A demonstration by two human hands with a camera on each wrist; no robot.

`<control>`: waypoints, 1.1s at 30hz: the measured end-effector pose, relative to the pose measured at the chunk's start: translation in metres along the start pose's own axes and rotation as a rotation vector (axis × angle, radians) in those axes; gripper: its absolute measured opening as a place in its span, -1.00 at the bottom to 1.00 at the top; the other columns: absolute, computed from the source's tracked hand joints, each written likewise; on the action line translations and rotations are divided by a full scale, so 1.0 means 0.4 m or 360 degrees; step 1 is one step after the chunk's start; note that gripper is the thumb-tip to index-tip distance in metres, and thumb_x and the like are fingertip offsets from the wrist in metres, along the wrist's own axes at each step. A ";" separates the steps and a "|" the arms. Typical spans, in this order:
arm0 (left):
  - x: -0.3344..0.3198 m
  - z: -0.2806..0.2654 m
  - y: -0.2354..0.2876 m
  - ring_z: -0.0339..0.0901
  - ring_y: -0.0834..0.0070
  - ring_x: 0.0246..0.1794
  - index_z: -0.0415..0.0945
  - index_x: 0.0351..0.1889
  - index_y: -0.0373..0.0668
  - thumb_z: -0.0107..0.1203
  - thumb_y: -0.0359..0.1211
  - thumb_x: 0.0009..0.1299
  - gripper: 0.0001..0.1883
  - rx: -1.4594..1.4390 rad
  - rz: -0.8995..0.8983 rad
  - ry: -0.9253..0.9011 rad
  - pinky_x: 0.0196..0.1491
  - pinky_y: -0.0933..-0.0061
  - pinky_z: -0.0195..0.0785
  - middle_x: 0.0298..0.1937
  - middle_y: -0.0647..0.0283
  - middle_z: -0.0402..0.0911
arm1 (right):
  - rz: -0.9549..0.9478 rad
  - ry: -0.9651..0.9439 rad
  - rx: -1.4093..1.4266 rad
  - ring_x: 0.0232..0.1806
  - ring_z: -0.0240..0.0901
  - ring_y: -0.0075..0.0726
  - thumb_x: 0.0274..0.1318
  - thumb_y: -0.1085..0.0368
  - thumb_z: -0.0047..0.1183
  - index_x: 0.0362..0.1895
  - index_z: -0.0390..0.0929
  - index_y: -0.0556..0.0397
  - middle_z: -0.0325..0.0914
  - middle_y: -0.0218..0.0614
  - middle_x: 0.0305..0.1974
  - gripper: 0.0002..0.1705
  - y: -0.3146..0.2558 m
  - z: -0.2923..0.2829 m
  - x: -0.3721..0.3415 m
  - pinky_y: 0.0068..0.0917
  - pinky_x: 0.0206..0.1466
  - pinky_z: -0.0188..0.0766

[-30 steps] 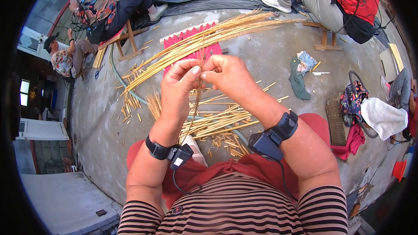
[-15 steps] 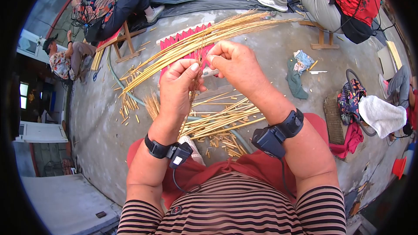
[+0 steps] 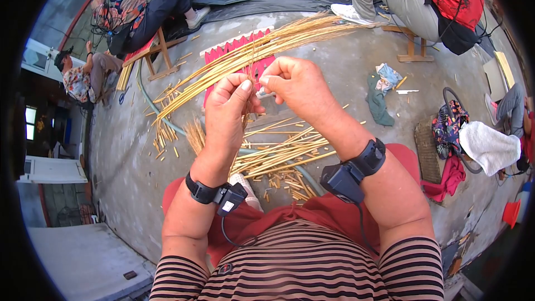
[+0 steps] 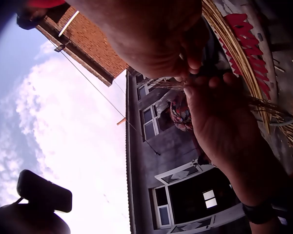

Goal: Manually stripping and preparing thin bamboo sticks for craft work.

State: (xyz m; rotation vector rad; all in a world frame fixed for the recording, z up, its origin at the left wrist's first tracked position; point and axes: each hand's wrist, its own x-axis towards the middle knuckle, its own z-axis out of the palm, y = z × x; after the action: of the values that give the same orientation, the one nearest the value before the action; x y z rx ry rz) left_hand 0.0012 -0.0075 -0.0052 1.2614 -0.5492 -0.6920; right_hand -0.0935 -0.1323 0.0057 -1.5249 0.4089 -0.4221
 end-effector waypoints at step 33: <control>-0.027 0.032 0.011 0.33 0.73 -0.61 0.39 -0.29 -0.21 0.03 -0.43 0.34 -0.93 0.0474 0.0066 0.0044 -0.59 0.71 0.18 -0.48 0.40 0.43 | -0.0473 0.0472 -0.0686 -0.53 0.34 -0.48 0.08 0.34 0.02 -0.38 0.46 0.13 0.46 -0.32 -0.49 -0.89 -0.010 -0.050 0.004 -0.55 -0.44 0.29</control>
State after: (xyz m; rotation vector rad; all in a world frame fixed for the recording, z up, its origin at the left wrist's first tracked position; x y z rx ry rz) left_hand -0.0144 -0.0074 0.0020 1.5298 -0.6714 -0.5706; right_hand -0.1024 -0.1502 0.0097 -1.9594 0.5298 -0.8404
